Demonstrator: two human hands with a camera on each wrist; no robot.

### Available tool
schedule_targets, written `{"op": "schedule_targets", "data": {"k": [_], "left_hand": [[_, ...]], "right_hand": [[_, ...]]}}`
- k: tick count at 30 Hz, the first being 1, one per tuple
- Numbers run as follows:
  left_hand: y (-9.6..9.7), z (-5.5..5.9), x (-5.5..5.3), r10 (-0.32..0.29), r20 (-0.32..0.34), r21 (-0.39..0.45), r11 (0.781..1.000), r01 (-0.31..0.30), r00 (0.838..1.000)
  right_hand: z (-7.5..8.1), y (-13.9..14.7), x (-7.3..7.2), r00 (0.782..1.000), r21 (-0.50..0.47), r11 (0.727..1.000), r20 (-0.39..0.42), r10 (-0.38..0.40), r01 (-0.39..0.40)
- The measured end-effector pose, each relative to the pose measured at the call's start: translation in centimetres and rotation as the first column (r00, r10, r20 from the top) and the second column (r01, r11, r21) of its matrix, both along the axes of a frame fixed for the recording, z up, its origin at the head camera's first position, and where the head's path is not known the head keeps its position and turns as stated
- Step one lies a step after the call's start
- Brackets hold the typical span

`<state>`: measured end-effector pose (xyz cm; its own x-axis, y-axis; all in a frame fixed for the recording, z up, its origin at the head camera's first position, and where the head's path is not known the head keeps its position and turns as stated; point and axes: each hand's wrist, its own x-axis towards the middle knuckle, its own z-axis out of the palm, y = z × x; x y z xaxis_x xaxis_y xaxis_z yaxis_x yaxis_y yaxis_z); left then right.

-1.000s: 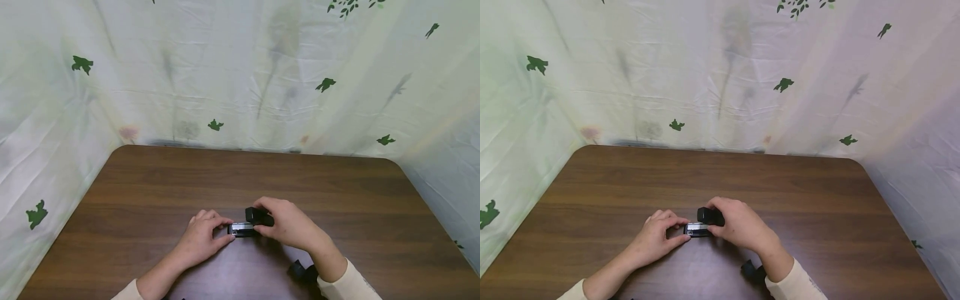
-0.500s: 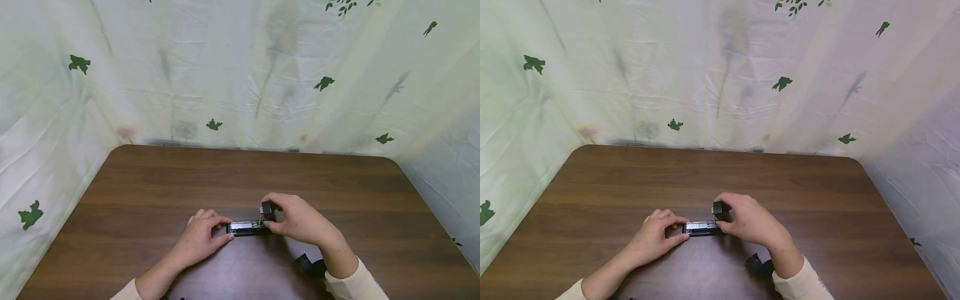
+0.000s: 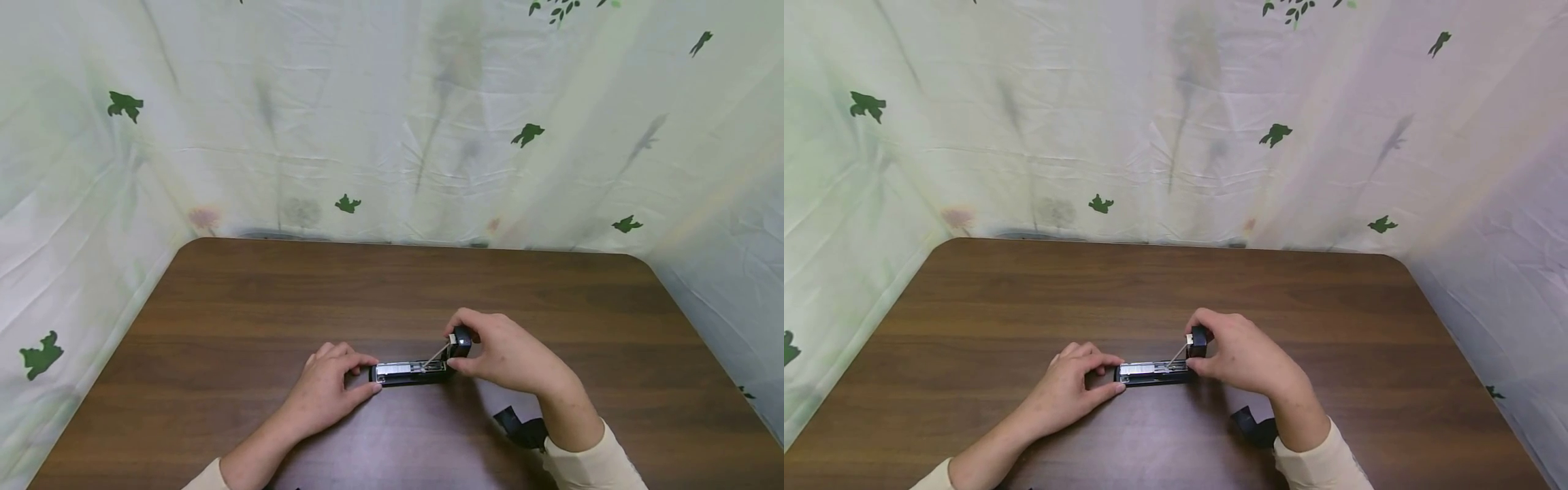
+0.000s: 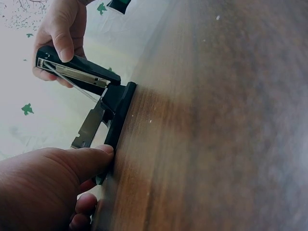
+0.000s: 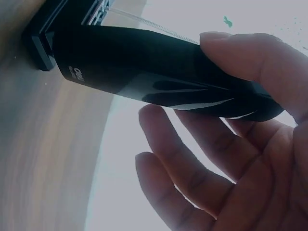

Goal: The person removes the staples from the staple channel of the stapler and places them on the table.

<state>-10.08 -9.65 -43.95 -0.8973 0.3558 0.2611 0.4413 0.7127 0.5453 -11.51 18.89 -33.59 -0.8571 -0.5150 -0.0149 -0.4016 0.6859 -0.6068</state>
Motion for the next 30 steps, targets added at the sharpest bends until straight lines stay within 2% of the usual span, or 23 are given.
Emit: {"op": "schedule_targets", "data": {"k": [9, 30], "left_hand": [[0.0, 0.1, 0.1, 0.004, -0.002, 0.013, 1.0, -0.004, 1.0], [0.1, 0.0, 0.2, 0.005, -0.005, 0.007, 1.0, -0.005, 1.0]], "right_hand": [[0.3, 0.6, 0.1, 0.999, 0.024, 0.999, 0.023, -0.035, 0.034], [0.6, 1.5, 0.3, 0.998, 0.082, 0.995, 0.022, -0.055, 0.053]]}}
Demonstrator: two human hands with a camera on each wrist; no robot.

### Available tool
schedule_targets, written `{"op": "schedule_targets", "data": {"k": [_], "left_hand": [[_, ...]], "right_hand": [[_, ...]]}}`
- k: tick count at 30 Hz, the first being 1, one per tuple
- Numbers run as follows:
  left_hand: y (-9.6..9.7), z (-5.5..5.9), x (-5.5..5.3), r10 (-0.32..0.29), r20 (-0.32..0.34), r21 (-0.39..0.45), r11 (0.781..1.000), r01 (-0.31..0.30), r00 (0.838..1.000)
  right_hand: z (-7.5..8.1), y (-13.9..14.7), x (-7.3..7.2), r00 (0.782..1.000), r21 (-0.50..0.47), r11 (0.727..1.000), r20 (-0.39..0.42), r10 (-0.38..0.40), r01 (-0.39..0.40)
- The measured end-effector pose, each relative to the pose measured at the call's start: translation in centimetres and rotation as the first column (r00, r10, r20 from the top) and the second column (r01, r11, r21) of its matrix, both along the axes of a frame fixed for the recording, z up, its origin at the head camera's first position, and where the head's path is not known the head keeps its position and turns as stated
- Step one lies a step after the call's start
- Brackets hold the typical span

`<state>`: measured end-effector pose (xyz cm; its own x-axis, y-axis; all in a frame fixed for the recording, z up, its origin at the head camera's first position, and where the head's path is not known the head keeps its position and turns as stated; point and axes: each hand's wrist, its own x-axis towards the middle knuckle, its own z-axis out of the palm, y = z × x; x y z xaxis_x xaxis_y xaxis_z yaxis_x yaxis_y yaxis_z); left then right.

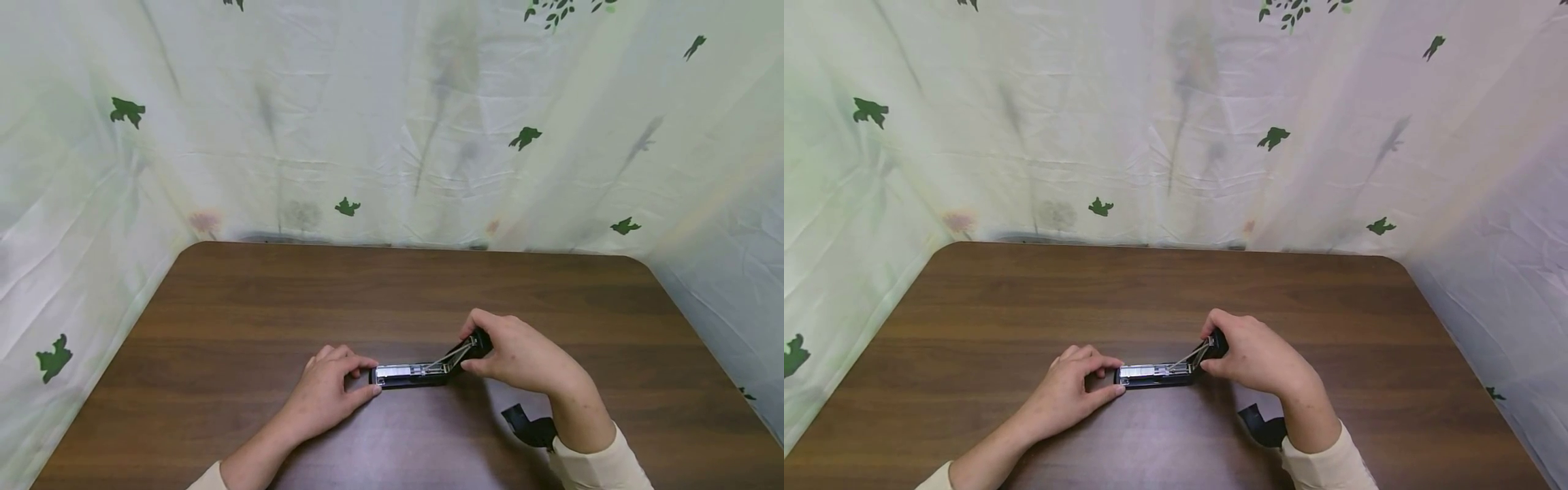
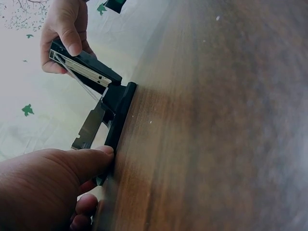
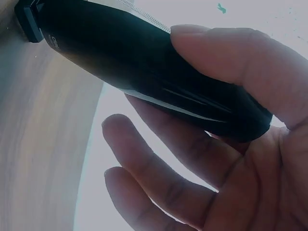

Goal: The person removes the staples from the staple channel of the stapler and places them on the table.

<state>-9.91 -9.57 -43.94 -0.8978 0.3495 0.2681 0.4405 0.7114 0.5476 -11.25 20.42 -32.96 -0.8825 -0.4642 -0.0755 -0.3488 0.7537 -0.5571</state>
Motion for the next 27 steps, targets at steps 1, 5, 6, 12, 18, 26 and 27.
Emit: {"op": "schedule_targets", "data": {"k": [1, 5, 6, 12, 18, 26, 27], "left_hand": [[0.0, -0.03, 0.0, 0.0, 0.0, 0.0, 1.0, 0.0, 1.0], [0.01, -0.07, 0.02, 0.002, 0.003, 0.0, 1.0, -0.002, 1.0], [0.01, -0.07, 0.04, 0.003, 0.004, -0.001, 1.0, -0.003, 1.0], [0.0, 0.02, 0.07, 0.004, 0.006, -0.002, 1.0, -0.004, 1.0], [-0.04, -0.06, 0.09, 0.004, 0.006, 0.003, 1.0, -0.004, 1.0], [-0.04, -0.06, 0.04, 0.001, -0.003, 0.013, 1.0, -0.001, 1.0], [-0.03, -0.06, 0.03, 0.001, -0.003, 0.014, 1.0, -0.001, 1.0]], "right_hand": [[0.02, 0.06, 0.02, 1.0, 0.006, 1.0, 0.001, -0.004, 0.004], [0.11, 0.33, 0.13, 1.0, 0.024, 0.999, 0.015, -0.024, 0.023], [0.14, 0.38, 0.16, 0.999, 0.03, 0.999, 0.016, -0.028, 0.028], [0.19, 0.6, 0.2, 0.999, 0.067, 0.997, 0.0, -0.041, 0.041], [-0.04, 0.84, 0.09, 0.996, 0.123, 0.989, 0.003, -0.087, 0.086], [-0.15, 0.84, -0.03, 0.995, 0.142, 0.985, 0.008, -0.104, 0.102], [-0.15, 0.83, -0.05, 0.994, 0.147, 0.984, 0.008, -0.105, 0.103]]}}
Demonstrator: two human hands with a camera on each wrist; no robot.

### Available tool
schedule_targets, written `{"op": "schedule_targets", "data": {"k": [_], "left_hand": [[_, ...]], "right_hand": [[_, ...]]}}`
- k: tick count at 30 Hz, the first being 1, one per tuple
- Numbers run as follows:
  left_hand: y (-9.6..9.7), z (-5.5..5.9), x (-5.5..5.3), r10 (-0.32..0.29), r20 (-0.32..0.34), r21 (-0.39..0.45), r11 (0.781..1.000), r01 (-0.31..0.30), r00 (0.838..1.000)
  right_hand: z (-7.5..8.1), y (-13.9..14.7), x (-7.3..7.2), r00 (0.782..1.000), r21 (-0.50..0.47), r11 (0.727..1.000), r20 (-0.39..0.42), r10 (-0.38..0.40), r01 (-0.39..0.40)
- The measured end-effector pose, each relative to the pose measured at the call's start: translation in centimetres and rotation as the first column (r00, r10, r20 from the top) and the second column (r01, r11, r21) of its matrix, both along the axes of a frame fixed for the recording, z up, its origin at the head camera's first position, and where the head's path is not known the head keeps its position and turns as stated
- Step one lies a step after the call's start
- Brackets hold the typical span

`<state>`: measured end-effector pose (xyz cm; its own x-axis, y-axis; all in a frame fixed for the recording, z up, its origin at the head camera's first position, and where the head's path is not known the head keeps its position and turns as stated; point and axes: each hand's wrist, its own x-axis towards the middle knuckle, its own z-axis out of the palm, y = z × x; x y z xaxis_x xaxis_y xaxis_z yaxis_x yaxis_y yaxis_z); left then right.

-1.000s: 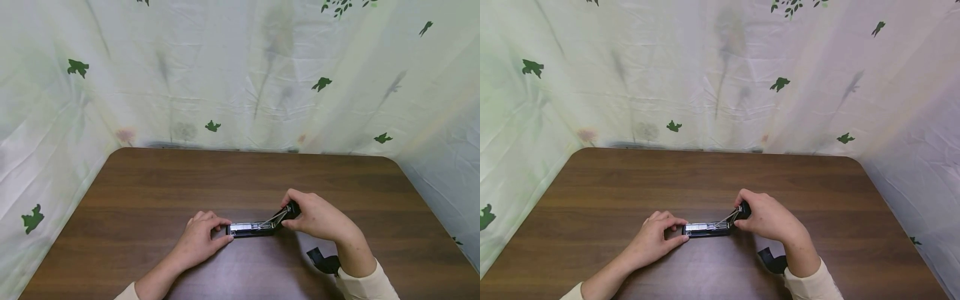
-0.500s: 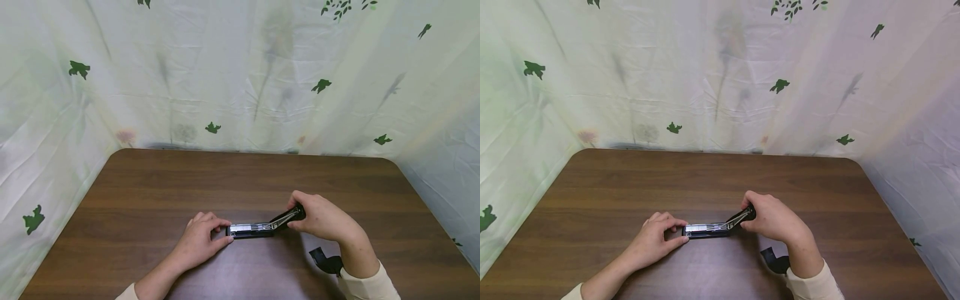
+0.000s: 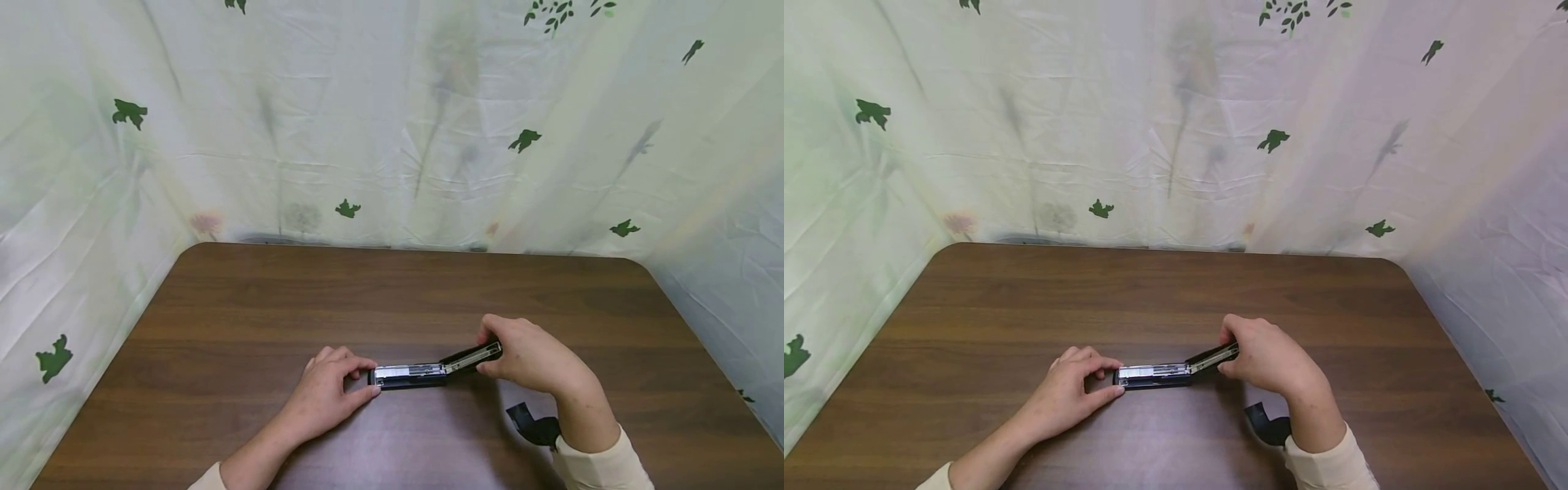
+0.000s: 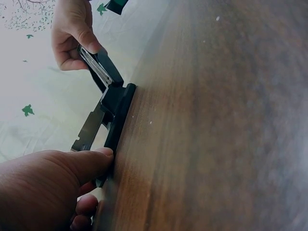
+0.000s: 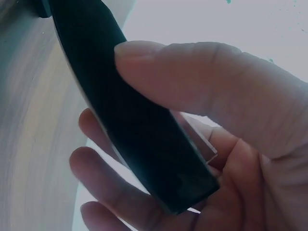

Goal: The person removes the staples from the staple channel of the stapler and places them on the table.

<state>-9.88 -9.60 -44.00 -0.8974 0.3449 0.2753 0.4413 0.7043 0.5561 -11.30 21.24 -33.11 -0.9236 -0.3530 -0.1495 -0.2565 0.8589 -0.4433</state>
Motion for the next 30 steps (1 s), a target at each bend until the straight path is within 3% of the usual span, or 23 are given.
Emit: {"op": "schedule_targets", "data": {"k": [15, 21, 26, 30], "left_hand": [[0.0, 0.1, 0.0, 0.002, 0.004, 0.002, 1.0, -0.002, 1.0], [0.1, 0.1, 0.0, -0.001, 0.0, 0.001, 1.0, 0.001, 1.0], [0.0, 0.0, 0.0, -0.006, -0.002, -0.001, 1.0, 0.006, 1.0], [0.0, 0.0, 0.0, -0.008, 0.001, 0.003, 1.0, 0.008, 1.0]], "right_hand": [[-0.8, -0.3, 0.0, 0.998, 0.141, 0.989, 0.032, -0.051, 0.045], [-0.7, -0.8, 0.1, 0.999, 0.146, 0.988, 0.022, -0.048, 0.044], [-1.1, -2.0, 0.2, 0.997, 0.09, 0.996, -0.073, -0.014, 0.021], [-1.9, -3.3, 0.1, 0.982, 0.026, 0.999, -0.184, 0.049, -0.045]]}}
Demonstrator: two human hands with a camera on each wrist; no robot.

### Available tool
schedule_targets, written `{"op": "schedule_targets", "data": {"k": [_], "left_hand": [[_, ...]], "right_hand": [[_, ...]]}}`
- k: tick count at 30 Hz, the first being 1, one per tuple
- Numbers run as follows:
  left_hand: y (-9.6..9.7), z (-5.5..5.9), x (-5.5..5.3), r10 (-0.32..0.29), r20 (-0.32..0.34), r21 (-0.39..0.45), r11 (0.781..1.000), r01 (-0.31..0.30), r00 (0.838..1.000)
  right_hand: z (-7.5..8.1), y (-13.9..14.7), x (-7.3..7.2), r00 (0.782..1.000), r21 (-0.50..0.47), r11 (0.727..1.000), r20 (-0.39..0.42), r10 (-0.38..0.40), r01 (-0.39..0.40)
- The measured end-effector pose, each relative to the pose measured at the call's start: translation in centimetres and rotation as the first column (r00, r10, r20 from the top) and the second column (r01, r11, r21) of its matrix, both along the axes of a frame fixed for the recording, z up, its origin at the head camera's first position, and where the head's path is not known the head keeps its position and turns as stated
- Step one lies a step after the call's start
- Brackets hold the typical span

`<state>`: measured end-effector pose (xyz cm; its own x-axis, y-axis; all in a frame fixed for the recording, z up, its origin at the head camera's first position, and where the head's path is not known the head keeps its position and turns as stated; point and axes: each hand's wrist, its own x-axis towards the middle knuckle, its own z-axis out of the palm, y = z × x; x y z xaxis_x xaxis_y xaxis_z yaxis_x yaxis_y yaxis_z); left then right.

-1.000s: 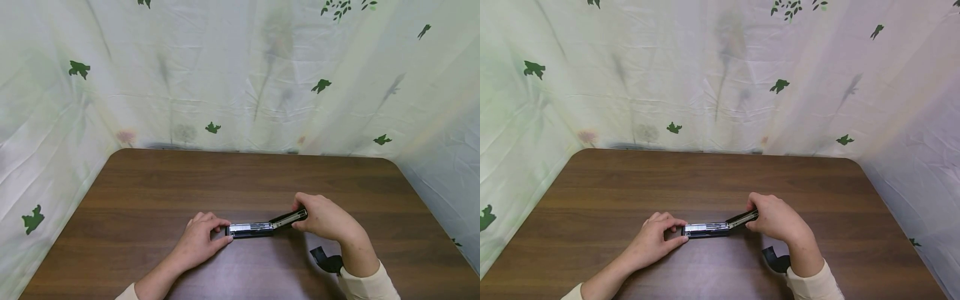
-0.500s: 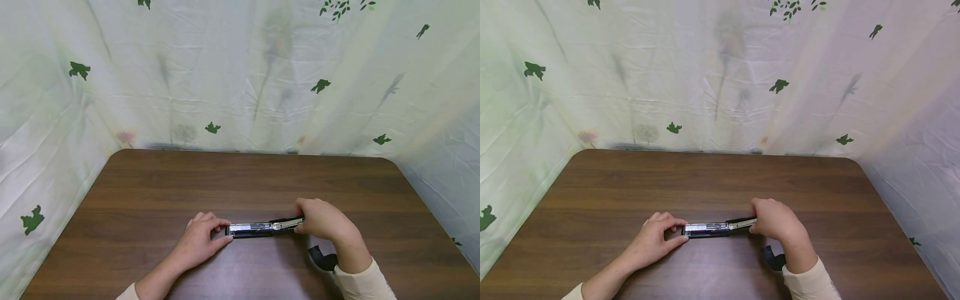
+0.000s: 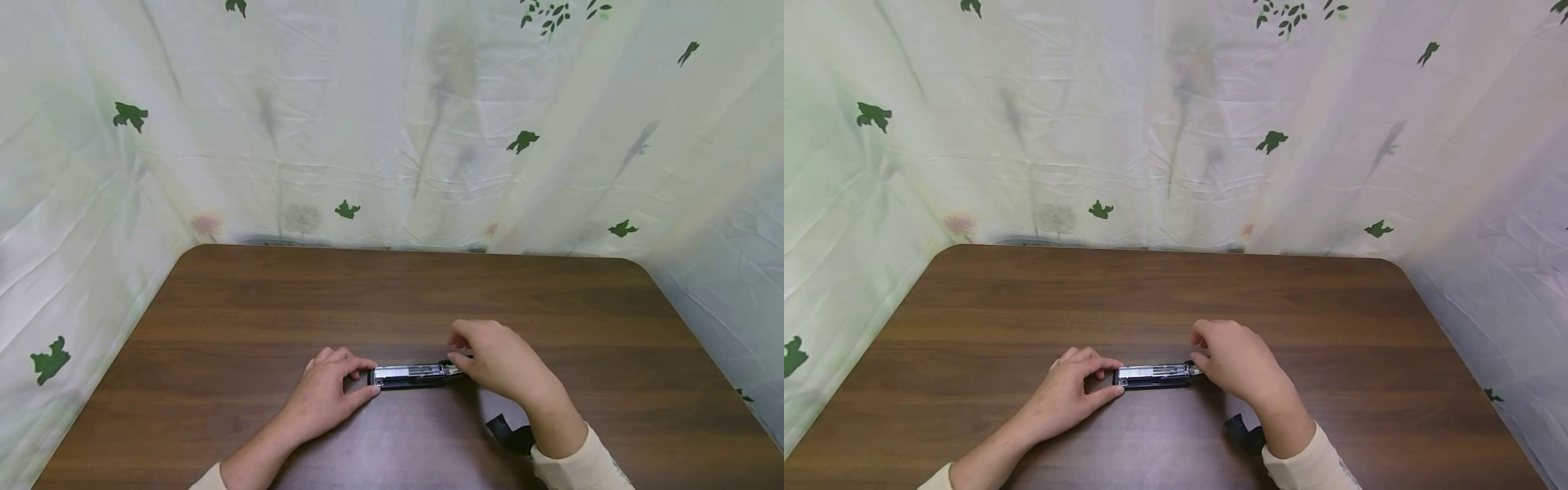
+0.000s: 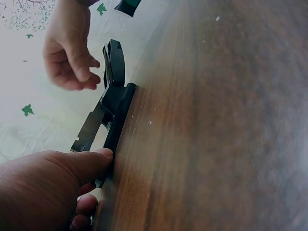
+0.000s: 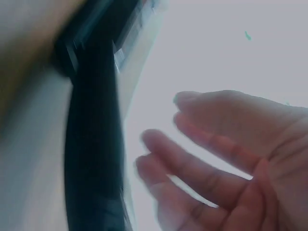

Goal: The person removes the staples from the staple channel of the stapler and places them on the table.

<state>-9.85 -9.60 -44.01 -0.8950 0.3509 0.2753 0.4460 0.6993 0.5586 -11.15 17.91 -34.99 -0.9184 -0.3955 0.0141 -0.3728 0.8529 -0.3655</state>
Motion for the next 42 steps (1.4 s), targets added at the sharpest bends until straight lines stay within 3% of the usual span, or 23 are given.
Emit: {"op": "schedule_targets", "data": {"k": [5, 15, 23, 42], "left_hand": [[0.0, -0.1, 0.0, 0.0, -0.003, -0.004, 1.0, 0.0, 1.0], [-0.1, -0.1, 0.0, 0.006, 0.019, 0.011, 1.0, -0.006, 1.0], [-0.1, 0.0, 0.1, 0.005, 0.024, 0.008, 1.0, -0.005, 1.0], [-0.1, 0.0, 0.1, 0.007, 0.039, 0.002, 1.0, -0.007, 0.999]], "right_hand": [[-0.9, -1.5, 0.0, 0.996, -0.037, 0.995, 0.002, 0.089, -0.089], [-2.2, -3.2, 0.3, 0.991, -0.042, 0.99, -0.021, 0.132, -0.132], [-2.9, -4.0, 0.5, 0.989, 0.014, 0.991, -0.066, 0.131, -0.13], [-3.3, -4.5, 0.7, 0.987, 0.016, 0.989, -0.06, 0.151, -0.15]]}}
